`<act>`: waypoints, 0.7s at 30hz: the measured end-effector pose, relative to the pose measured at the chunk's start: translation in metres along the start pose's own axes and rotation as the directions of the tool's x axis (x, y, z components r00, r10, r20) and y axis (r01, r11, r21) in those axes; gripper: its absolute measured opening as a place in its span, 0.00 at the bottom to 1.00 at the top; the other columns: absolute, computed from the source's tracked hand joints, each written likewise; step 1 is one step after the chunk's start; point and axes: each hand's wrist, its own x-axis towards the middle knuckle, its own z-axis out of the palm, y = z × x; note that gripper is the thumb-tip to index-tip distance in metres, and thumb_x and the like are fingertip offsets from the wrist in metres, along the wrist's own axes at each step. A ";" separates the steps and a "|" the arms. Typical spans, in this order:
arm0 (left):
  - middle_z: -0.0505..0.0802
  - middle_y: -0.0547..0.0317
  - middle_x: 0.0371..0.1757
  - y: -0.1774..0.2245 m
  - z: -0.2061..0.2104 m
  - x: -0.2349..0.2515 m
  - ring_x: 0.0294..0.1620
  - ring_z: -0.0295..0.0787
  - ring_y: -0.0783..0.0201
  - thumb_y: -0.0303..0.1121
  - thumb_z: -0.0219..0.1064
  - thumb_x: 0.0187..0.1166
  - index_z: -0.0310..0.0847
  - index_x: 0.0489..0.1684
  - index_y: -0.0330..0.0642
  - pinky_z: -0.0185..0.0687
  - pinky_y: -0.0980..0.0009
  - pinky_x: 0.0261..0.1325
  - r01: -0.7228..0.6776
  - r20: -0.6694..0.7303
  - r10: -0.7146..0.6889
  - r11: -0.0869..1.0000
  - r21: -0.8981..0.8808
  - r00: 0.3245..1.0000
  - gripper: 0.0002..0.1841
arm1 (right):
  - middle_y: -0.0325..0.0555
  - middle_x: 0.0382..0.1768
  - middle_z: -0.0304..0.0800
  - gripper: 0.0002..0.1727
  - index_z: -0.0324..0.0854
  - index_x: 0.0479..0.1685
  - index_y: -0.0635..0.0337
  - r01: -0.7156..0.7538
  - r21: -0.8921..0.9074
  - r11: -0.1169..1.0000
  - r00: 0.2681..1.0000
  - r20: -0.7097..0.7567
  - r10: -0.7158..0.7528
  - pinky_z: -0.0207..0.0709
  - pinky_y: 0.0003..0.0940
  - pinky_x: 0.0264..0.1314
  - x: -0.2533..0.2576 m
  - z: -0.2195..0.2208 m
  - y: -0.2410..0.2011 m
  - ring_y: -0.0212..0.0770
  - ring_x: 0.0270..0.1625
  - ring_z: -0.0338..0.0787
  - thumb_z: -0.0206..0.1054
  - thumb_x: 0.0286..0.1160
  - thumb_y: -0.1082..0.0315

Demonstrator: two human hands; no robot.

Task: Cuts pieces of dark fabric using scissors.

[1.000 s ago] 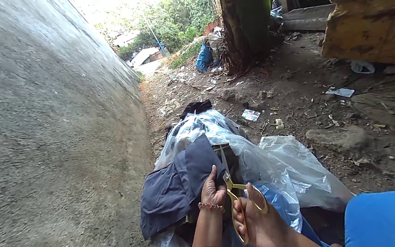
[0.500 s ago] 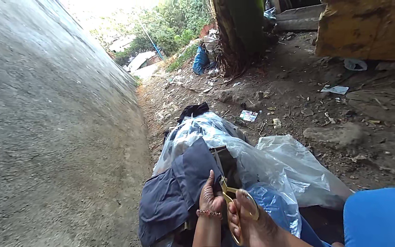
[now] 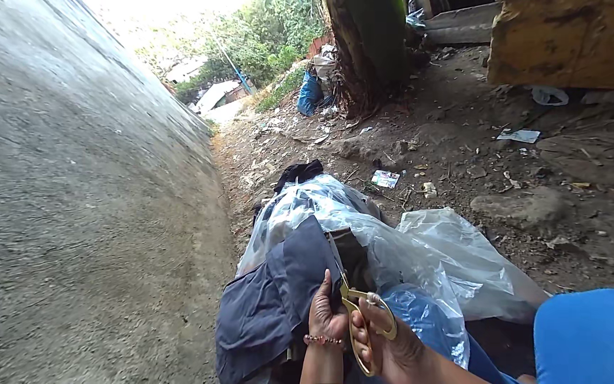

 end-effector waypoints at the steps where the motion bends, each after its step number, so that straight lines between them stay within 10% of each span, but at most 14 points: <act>1: 0.92 0.53 0.30 0.000 -0.001 -0.003 0.27 0.92 0.62 0.42 0.50 0.92 0.80 0.40 0.39 0.90 0.68 0.28 0.019 0.040 -0.020 1.000 0.005 0.999 0.17 | 0.36 0.23 0.83 0.25 0.79 0.30 0.52 -0.028 -0.017 0.999 1.000 -0.015 0.027 0.82 0.24 0.31 0.004 0.002 -0.002 0.30 0.24 0.84 0.59 0.82 0.40; 4: 0.90 0.55 0.24 0.001 -0.001 -0.010 0.18 0.87 0.64 0.44 0.49 0.92 0.80 0.36 0.41 0.86 0.70 0.21 0.049 0.074 -0.052 0.998 0.039 0.996 0.20 | 0.38 0.20 0.81 0.40 0.77 0.26 0.53 -0.106 0.006 0.994 0.990 -0.089 0.106 0.82 0.29 0.31 0.012 0.013 -0.014 0.34 0.23 0.83 0.35 0.84 0.29; 8: 0.92 0.53 0.28 0.002 -0.001 -0.008 0.27 0.92 0.61 0.44 0.48 0.92 0.80 0.40 0.40 0.91 0.66 0.30 0.043 0.071 -0.044 0.999 0.014 0.997 0.20 | 0.37 0.19 0.82 0.12 0.80 0.27 0.54 0.007 0.055 0.998 0.999 -0.053 -0.004 0.82 0.23 0.24 0.012 0.007 -0.011 0.30 0.19 0.83 0.68 0.71 0.57; 11: 0.93 0.52 0.32 0.001 -0.002 -0.004 0.32 0.94 0.60 0.42 0.49 0.92 0.80 0.42 0.40 0.92 0.65 0.33 0.053 0.036 -0.052 0.998 -0.023 0.998 0.18 | 0.35 0.20 0.81 0.09 0.81 0.29 0.53 0.056 0.043 0.997 0.998 -0.043 -0.055 0.80 0.19 0.21 0.006 0.007 -0.010 0.26 0.17 0.82 0.77 0.60 0.65; 15: 0.93 0.52 0.29 -0.001 -0.007 -0.004 0.26 0.93 0.61 0.42 0.47 0.93 0.81 0.40 0.39 0.89 0.67 0.26 0.036 0.056 -0.036 0.999 -0.003 0.998 0.20 | 0.37 0.23 0.84 0.15 0.82 0.31 0.55 -0.033 0.049 0.998 0.999 -0.013 0.034 0.85 0.24 0.32 0.008 0.002 -0.007 0.30 0.24 0.86 0.71 0.75 0.53; 18: 0.88 0.55 0.18 0.000 -0.010 -0.009 0.13 0.84 0.66 0.43 0.47 0.92 0.81 0.31 0.40 0.82 0.72 0.16 0.055 0.064 -0.059 0.997 0.063 0.996 0.23 | 0.37 0.23 0.81 0.40 0.77 0.27 0.52 -0.133 0.012 0.991 0.990 -0.040 0.133 0.82 0.28 0.33 0.016 0.010 -0.018 0.33 0.26 0.84 0.35 0.84 0.28; 21: 0.89 0.55 0.19 -0.001 -0.015 -0.011 0.14 0.86 0.65 0.46 0.45 0.93 0.83 0.29 0.40 0.85 0.71 0.19 0.095 0.098 -0.101 0.994 0.063 0.990 0.26 | 0.37 0.20 0.80 0.33 0.77 0.23 0.53 -0.128 0.063 0.990 0.989 -0.065 0.132 0.81 0.26 0.29 0.020 0.010 -0.019 0.32 0.22 0.83 0.46 0.84 0.36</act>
